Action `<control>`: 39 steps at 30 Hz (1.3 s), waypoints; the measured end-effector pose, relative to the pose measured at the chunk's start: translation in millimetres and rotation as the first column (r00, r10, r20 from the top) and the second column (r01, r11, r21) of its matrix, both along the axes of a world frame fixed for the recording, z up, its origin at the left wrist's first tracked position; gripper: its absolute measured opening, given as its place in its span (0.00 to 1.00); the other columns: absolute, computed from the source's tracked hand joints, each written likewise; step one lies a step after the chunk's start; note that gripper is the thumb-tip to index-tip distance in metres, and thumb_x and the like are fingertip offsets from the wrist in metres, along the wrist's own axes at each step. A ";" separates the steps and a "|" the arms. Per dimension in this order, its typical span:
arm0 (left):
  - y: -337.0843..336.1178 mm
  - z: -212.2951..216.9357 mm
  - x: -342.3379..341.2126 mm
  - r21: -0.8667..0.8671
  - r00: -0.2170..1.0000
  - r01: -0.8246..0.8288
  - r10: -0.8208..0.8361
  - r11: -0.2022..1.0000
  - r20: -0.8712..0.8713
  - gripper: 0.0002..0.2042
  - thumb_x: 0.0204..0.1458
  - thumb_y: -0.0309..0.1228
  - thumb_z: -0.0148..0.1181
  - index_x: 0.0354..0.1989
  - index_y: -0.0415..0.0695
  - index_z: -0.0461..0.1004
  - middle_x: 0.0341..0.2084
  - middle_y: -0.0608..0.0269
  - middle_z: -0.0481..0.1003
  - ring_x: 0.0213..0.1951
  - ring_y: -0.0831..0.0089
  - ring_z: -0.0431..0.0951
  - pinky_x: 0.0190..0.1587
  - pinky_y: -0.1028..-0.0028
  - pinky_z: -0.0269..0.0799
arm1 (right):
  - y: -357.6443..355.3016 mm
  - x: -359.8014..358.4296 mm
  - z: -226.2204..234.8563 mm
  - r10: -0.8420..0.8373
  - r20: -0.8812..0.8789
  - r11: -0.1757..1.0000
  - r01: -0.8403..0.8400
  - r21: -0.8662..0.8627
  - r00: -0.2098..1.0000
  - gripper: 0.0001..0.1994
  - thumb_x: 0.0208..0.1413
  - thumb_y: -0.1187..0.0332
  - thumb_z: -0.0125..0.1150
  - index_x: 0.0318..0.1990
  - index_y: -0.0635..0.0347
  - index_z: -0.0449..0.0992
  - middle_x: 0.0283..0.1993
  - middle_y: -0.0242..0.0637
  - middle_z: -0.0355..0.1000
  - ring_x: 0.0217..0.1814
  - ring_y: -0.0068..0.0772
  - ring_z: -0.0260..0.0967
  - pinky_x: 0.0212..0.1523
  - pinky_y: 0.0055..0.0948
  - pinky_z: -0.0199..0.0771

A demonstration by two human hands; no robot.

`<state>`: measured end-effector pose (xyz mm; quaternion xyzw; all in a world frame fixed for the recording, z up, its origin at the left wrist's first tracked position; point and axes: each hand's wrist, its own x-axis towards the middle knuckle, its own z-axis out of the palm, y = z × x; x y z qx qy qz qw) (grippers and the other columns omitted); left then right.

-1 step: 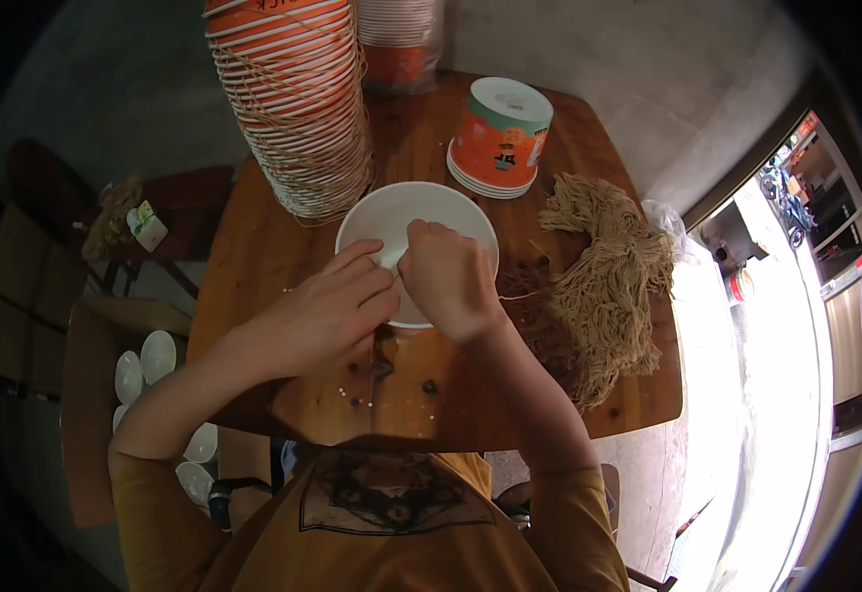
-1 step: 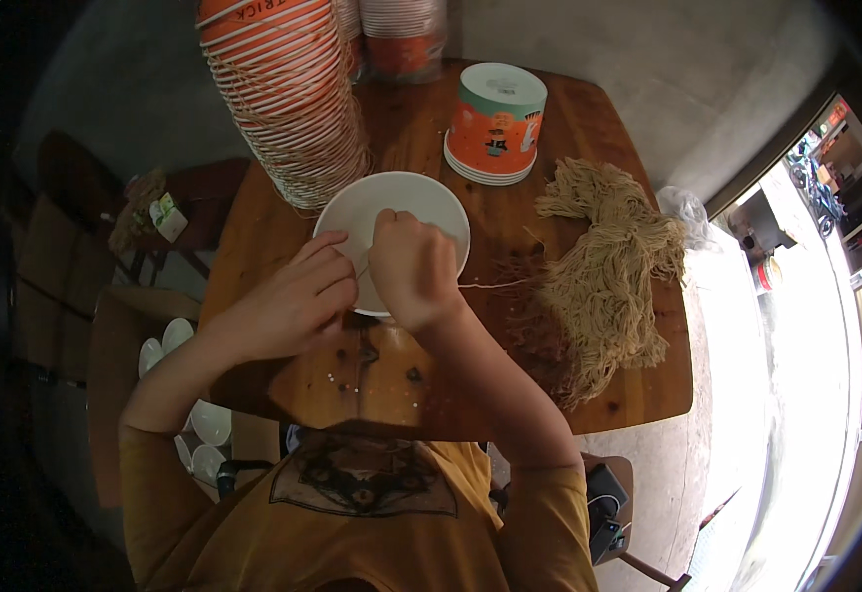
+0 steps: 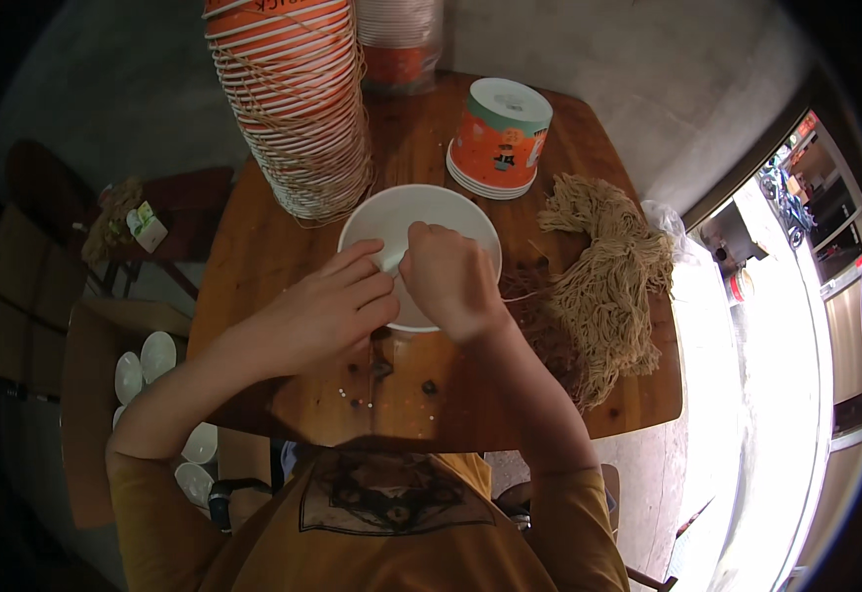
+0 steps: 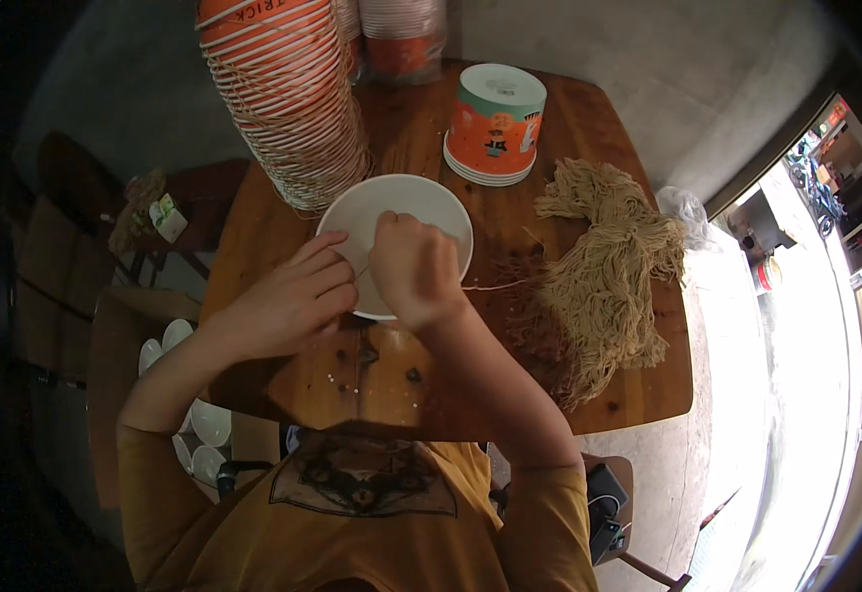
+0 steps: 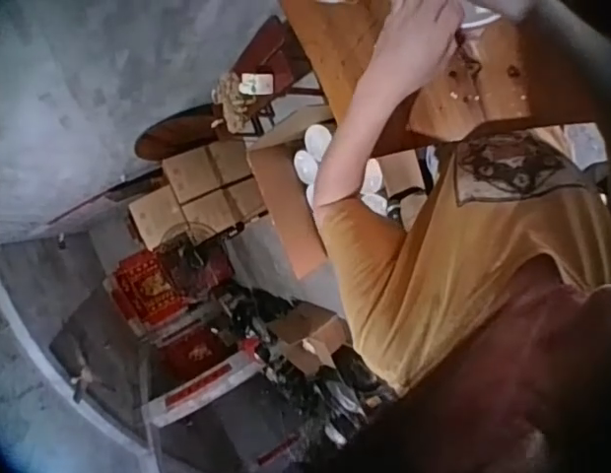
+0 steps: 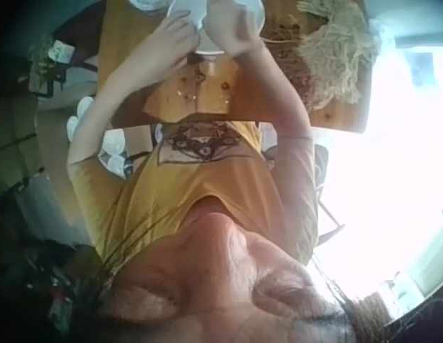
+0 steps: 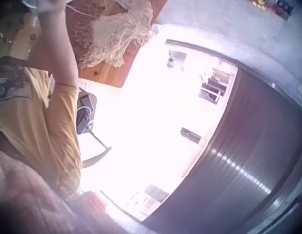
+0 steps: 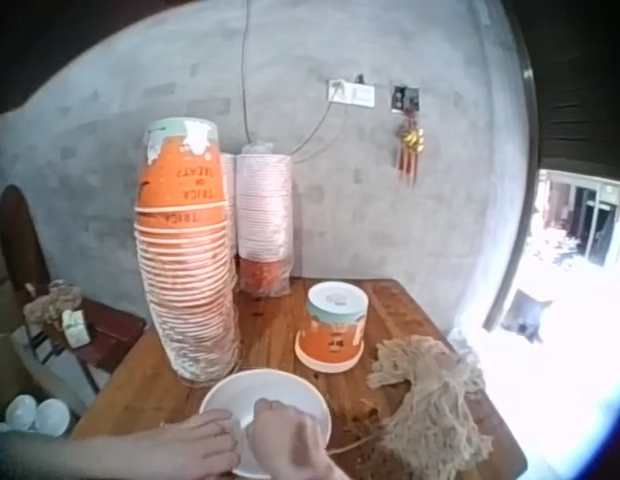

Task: Threading elastic cords through holes in paper Halloween buckets for assembly.

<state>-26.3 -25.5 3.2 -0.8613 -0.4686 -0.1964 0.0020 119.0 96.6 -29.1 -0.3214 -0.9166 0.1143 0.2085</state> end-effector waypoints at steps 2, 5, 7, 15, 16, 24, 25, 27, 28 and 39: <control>0.4 -0.6 -9.5 0.103 0.971 0.084 -0.058 0.991 -0.231 0.12 0.37 0.24 0.64 0.32 0.45 0.69 0.35 0.63 0.68 0.46 0.62 0.71 0.63 0.54 0.59 | 10.5 8.8 3.8 0.055 -0.093 0.998 -0.056 -0.015 0.994 0.06 0.51 0.69 0.56 0.32 0.62 0.74 0.37 0.47 0.77 0.35 0.52 0.76 0.35 0.43 0.76; 1.0 -1.1 -29.4 0.276 0.923 0.070 0.042 0.959 -0.383 0.08 0.43 0.28 0.55 0.34 0.49 0.70 0.36 0.68 0.69 0.46 0.69 0.71 0.60 0.61 0.61 | 35.5 37.7 23.5 0.034 -0.418 0.798 -0.277 -0.536 0.908 0.07 0.56 0.67 0.57 0.33 0.62 0.76 0.35 0.35 0.77 0.33 0.33 0.74 0.36 0.30 0.73; 4.1 0.7 -44.4 0.314 0.893 0.064 0.086 0.947 -0.441 0.08 0.43 0.30 0.56 0.34 0.50 0.71 0.38 0.70 0.70 0.48 0.71 0.71 0.55 0.66 0.65 | 44.1 57.5 35.3 -0.049 -0.543 0.574 -0.421 -0.702 0.838 0.09 0.59 0.65 0.56 0.38 0.61 0.77 0.31 0.23 0.71 0.32 0.15 0.65 0.34 0.19 0.66; 32.4 -13.5 -99.7 0.305 0.846 0.177 0.013 0.936 -0.533 0.10 0.42 0.28 0.57 0.36 0.46 0.70 0.47 0.62 0.70 0.51 0.62 0.71 0.52 0.68 0.69 | 48.9 130.2 20.0 -0.468 -0.677 0.297 -0.621 -0.725 0.568 0.09 0.56 0.67 0.58 0.44 0.57 0.75 0.32 0.21 0.68 0.29 0.10 0.59 0.28 0.17 0.58; 33.4 -10.2 -99.8 0.320 0.868 0.141 0.039 0.937 -0.495 0.11 0.44 0.28 0.58 0.39 0.45 0.71 0.47 0.60 0.71 0.51 0.60 0.71 0.53 0.66 0.69 | 48.3 132.7 19.7 -0.488 -0.721 0.130 -0.777 -0.616 0.491 0.10 0.56 0.68 0.58 0.45 0.57 0.75 0.33 0.21 0.69 0.30 0.10 0.60 0.28 0.16 0.60; 10.7 2.8 45.4 -0.321 0.569 0.014 0.257 0.947 0.782 0.18 0.56 0.26 0.59 0.54 0.42 0.64 0.42 0.62 0.72 0.38 0.74 0.73 0.41 0.75 0.71 | -26.0 69.7 52.5 -0.578 -0.704 0.248 -0.733 -0.633 0.412 0.09 0.63 0.66 0.51 0.44 0.58 0.74 0.22 0.16 0.57 0.22 0.08 0.51 0.24 0.13 0.52; 6.5 8.2 64.2 -0.488 0.452 0.099 0.398 0.867 0.799 0.18 0.57 0.27 0.59 0.54 0.41 0.62 0.40 0.64 0.72 0.36 0.77 0.73 0.38 0.77 0.71 | -33.0 61.7 59.8 -0.537 -0.748 0.278 -0.756 -0.593 0.389 0.09 0.65 0.64 0.51 0.44 0.59 0.73 0.22 0.16 0.52 0.21 0.07 0.47 0.23 0.14 0.48; 11.0 5.7 72.6 -0.562 0.373 0.284 0.451 0.776 0.811 0.15 0.60 0.29 0.57 0.51 0.40 0.61 0.36 0.64 0.73 0.33 0.82 0.72 0.35 0.80 0.69 | -30.9 54.7 58.9 -0.491 -0.781 0.331 -0.747 -0.577 0.386 0.10 0.65 0.63 0.51 0.45 0.60 0.72 0.23 0.16 0.53 0.22 0.07 0.47 0.24 0.13 0.48; 11.2 9.7 77.0 -0.560 0.236 0.343 0.507 0.755 0.829 0.11 0.61 0.31 0.56 0.46 0.39 0.65 0.31 0.66 0.74 0.30 0.84 0.71 0.31 0.82 0.68 | -29.3 53.8 58.3 -0.448 -0.810 0.394 -0.729 -0.559 0.379 0.11 0.65 0.63 0.51 0.46 0.61 0.71 0.23 0.16 0.54 0.22 0.07 0.47 0.25 0.13 0.48; 25.7 13.2 55.4 -0.460 0.749 -0.144 0.400 0.876 0.528 0.05 0.59 0.27 0.53 0.35 0.39 0.67 0.24 0.58 0.73 0.24 0.68 0.73 0.29 0.69 0.68 | 14.3 83.6 4.2 -0.535 -0.784 0.367 -0.749 -0.552 0.316 0.08 0.65 0.66 0.53 0.45 0.58 0.72 0.22 0.20 0.58 0.21 0.11 0.52 0.20 0.15 0.53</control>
